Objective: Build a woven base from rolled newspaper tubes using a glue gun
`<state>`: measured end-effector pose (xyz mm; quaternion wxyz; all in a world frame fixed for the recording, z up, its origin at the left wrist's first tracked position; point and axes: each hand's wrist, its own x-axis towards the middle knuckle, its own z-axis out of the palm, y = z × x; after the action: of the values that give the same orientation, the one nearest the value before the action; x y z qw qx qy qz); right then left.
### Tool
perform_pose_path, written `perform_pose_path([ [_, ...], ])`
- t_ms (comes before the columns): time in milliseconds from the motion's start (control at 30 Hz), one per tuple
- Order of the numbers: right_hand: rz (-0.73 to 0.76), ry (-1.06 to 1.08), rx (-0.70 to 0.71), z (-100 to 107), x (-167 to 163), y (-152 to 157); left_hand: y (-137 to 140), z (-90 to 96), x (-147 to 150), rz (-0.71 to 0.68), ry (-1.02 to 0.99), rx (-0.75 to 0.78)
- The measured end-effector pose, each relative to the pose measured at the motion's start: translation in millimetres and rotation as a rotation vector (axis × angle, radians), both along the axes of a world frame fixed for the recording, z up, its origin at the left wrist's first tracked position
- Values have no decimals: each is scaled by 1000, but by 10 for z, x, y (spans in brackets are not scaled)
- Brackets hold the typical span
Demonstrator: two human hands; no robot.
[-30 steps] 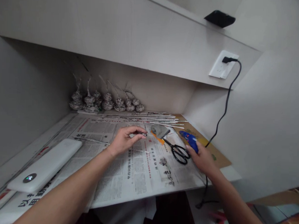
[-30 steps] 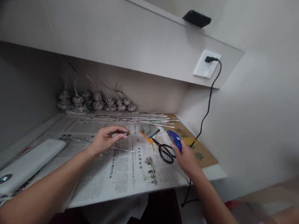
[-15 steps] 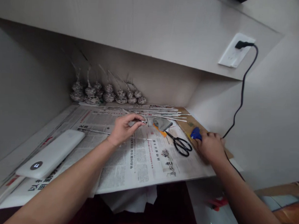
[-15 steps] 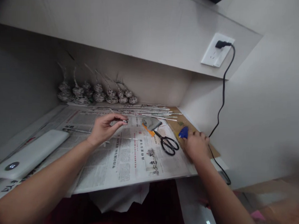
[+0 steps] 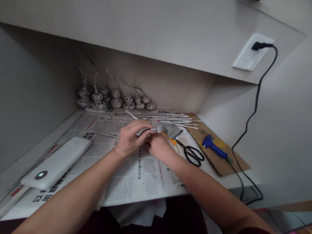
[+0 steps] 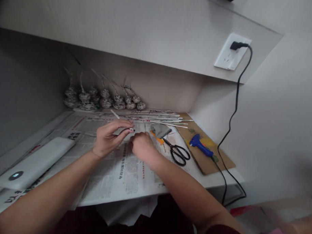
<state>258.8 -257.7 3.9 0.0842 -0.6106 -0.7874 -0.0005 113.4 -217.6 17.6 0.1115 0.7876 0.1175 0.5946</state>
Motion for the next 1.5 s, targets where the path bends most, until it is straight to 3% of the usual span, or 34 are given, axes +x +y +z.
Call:
perform_pose_path([
  [100,-112,299,49,-6,286,39,13,47,-24,129,-114,8],
  [233,-285,1053,-143,11,663,-4,20,28,-2,156,-53,-15],
  [333,-228,1513,-195,75,685,-112,19,-38,44,94,48,-61],
  [433,-123,1683,-139,190,527,-254,35,-95,72,52,50,-123],
  [567,-57,1670,105,337,312,-416,78,-128,74,49,6,-235],
  [667,-51,1522,372,385,245,-485,97,-134,73,46,-5,-295],
  [767,-42,1390,519,388,226,-525,92,-126,76,34,-9,-323],
  [1500,84,913,717,357,201,-630,80,-112,67,1,2,-272],
])
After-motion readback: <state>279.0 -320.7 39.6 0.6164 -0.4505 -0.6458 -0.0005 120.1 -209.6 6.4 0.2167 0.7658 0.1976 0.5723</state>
